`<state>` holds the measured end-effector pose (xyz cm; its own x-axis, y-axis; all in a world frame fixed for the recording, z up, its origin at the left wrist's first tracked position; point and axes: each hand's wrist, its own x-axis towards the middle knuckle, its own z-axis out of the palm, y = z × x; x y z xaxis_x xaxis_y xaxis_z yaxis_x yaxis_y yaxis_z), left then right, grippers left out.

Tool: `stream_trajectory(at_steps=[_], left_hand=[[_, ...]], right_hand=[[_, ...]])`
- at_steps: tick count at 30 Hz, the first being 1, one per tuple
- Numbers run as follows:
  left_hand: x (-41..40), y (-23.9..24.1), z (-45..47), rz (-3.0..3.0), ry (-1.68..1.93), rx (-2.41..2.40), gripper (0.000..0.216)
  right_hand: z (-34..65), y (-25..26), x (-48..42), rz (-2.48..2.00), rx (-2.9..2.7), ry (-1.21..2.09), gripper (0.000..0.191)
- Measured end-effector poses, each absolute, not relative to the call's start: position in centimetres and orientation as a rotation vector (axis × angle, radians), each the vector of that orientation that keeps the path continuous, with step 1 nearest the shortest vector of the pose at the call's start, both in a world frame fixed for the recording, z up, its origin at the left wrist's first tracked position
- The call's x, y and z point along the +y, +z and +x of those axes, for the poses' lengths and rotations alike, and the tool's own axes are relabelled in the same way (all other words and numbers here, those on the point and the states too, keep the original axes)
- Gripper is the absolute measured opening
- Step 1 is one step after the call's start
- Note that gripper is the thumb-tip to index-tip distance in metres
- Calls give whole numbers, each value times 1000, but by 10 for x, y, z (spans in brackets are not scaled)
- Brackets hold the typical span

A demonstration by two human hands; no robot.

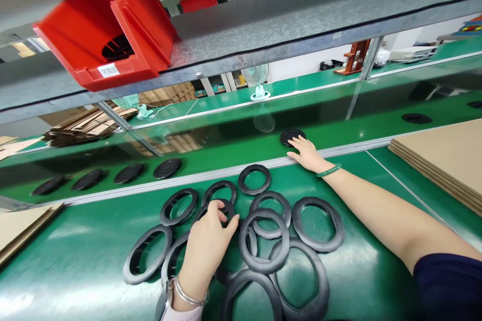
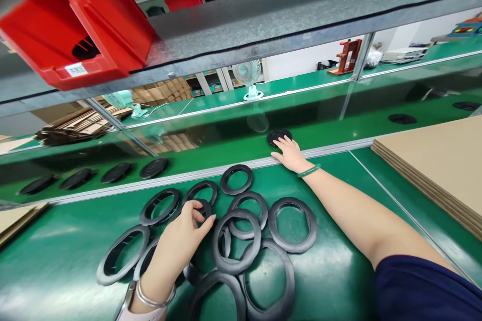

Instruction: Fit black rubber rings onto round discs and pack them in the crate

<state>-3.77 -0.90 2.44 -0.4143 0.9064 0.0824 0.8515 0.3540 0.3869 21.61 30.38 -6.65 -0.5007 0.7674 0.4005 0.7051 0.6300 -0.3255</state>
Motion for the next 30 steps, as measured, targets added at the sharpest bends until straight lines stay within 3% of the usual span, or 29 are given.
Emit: stream_trajectory(at_steps=[2,5,7,9,14,30], left_hand=[[-10,26,-35,1541,632,2438,32],[-12,32,-28,1415,1211,2253,36],[-11,35,-24,1242,1636,1880,37],[-9,35,-20,1015,1801,1469,37],[-2,26,-10,622,1671,1053,28],[-4,26,-3,536,1480,861,29]], right_hand=[[217,-67,306,-1133,-2312,181,55],[219,-67,307,-1108,-2285,204,53],[219,-66,306,-1098,-2284,213,53],[218,-66,306,-1094,-2286,227,54],[216,-68,307,-1094,-2284,265,56],[216,-65,304,-1030,-2351,331,60]])
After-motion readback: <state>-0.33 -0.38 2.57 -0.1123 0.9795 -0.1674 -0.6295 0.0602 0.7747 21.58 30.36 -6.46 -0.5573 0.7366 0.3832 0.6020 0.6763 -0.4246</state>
